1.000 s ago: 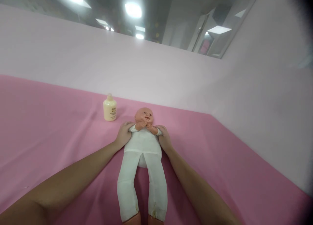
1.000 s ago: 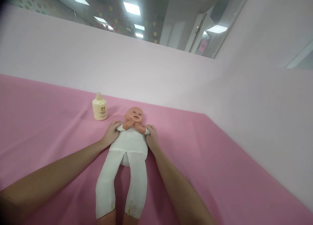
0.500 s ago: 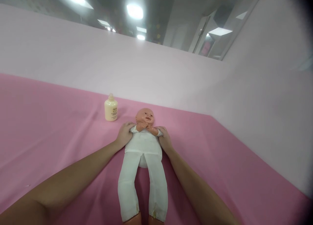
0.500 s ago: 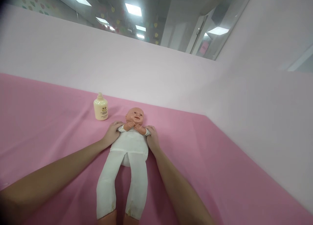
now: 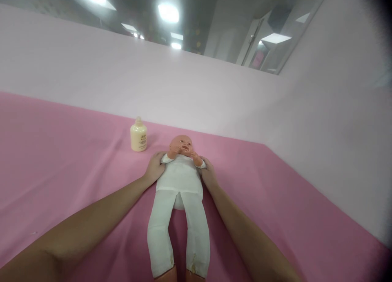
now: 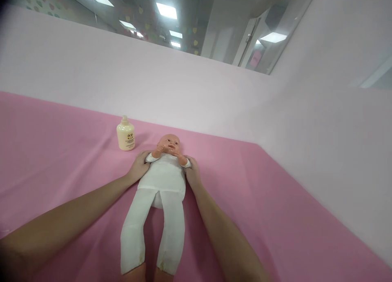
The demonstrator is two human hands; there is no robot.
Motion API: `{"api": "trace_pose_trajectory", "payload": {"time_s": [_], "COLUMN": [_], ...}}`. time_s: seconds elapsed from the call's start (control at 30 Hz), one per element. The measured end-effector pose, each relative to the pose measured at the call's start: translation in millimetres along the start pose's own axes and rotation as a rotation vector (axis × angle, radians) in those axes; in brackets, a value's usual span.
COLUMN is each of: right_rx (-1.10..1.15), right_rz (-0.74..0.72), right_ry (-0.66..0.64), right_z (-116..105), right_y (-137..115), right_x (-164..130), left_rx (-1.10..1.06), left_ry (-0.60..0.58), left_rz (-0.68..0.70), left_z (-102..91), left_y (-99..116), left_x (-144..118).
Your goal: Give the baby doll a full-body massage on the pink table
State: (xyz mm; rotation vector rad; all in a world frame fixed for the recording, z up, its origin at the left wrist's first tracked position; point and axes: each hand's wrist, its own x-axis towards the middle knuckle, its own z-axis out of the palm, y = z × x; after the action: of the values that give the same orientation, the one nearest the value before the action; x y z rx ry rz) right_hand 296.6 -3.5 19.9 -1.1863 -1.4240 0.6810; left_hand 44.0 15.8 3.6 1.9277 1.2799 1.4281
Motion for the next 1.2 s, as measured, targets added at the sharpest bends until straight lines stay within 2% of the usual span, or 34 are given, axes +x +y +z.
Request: {"api": "trace_pose_trajectory", "payload": {"time_s": [0.17, 0.33, 0.5, 0.67, 0.87, 1.03, 1.2], "right_rx": [0.213, 0.314, 0.394, 0.406, 0.493, 0.483, 0.435], "right_rz": [0.145, 0.198, 0.247, 0.244, 0.341, 0.321, 0.275], "right_ry": [0.04, 0.186, 0.262, 0.292, 0.316, 0.327, 0.3], "right_z": [2, 2, 1, 0, -1, 0, 1], "right_y": [-6, 2, 13, 22, 16, 15, 17], "right_x": [-3, 0, 6, 9, 9, 9, 9], "left_rx": [-0.108, -0.163, -0.233, -0.296, -0.389, -0.422, -0.4], "left_ry": [0.036, 0.063, 0.094, 0.164, 0.232, 0.302, 0.297], "left_rz": [-0.084, -0.145, -0.222, -0.284, -0.308, -0.309, -0.309], "left_z": [-0.1, -1.8, -2.4, -1.0, -1.8, -2.1, -2.6], "left_y": [2, 7, 7, -2, -6, -8, -6], "left_x": [-1, -2, -2, -1, 1, 1, 1]}}
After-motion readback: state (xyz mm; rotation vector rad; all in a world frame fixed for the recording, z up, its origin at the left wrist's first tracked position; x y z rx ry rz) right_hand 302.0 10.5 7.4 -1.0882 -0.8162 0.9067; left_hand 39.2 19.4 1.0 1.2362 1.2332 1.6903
